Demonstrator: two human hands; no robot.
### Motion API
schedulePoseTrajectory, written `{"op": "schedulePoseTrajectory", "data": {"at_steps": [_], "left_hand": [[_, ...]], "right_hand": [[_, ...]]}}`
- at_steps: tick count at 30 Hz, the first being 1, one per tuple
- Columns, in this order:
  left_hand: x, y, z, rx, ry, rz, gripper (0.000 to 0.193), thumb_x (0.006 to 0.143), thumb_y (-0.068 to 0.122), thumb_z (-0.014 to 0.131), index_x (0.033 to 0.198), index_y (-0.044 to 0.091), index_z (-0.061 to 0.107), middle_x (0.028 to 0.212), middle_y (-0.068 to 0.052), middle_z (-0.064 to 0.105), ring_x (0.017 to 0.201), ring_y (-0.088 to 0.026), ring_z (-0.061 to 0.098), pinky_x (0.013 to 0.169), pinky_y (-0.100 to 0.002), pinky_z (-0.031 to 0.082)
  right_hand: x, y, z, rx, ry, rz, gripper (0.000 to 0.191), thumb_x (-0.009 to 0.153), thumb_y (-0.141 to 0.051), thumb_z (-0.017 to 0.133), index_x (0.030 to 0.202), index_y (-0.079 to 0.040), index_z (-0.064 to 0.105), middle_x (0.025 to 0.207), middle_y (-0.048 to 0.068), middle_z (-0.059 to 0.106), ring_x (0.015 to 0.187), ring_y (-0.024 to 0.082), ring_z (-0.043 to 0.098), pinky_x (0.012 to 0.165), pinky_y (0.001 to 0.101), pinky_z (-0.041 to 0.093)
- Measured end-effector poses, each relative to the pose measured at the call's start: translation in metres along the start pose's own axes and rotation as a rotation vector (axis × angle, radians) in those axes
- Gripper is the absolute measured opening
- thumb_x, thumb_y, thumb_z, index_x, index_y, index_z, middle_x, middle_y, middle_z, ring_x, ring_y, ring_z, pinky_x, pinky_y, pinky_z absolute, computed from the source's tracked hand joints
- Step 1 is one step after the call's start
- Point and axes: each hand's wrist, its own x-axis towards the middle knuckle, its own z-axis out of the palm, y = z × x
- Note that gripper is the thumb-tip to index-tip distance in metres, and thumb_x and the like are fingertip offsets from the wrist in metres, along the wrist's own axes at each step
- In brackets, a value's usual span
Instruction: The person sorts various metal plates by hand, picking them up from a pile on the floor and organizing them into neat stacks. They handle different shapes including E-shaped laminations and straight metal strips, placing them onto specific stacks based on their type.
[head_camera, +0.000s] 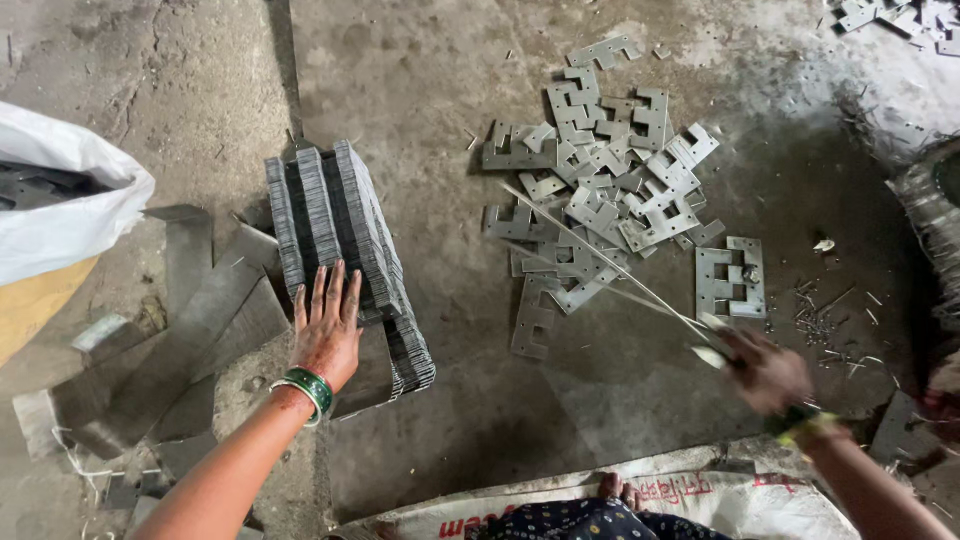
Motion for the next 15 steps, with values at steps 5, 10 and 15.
{"op": "schedulePoseTrajectory", "data": {"at_steps": [5, 10, 15], "left_hand": [[0.0, 0.007, -0.007, 0.009, -0.006, -0.014, 0.091, 0.087, 0.023, 0.069, 0.16, 0.009, 0.017, 0.168, -0.016, 0.011, 0.156, -0.036, 0.013, 0.124, -0.057, 0.013], [0.001, 0.009, -0.01, 0.009, -0.015, -0.007, 0.092, 0.086, 0.023, 0.07, 0.16, 0.008, 0.016, 0.169, -0.016, 0.011, 0.155, -0.036, 0.013, 0.124, -0.057, 0.013], [0.003, 0.003, -0.003, -0.012, 0.012, -0.004, 0.093, 0.085, 0.023, 0.071, 0.16, 0.009, 0.017, 0.168, -0.016, 0.012, 0.155, -0.037, 0.013, 0.124, -0.058, 0.013]], "right_hand": [[0.097, -0.074, 0.016, 0.015, -0.075, 0.183, 0.049, 0.095, -0.031, 0.063, 0.144, -0.031, 0.059, 0.11, 0.007, 0.075, 0.056, 0.018, 0.062, 0.044, 0.0308, 0.05], [0.115, -0.074, 0.018, 0.034, -0.066, 0.086, 0.047, 0.1, -0.034, 0.061, 0.147, -0.033, 0.057, 0.1, 0.006, 0.078, 0.059, 0.014, 0.064, 0.05, 0.0278, 0.049], [0.022, -0.001, 0.023, -0.214, -0.252, 0.139, 0.051, 0.098, -0.031, 0.055, 0.146, -0.05, 0.049, 0.133, -0.004, 0.066, 0.054, 0.01, 0.06, 0.039, 0.0223, 0.049]]}}
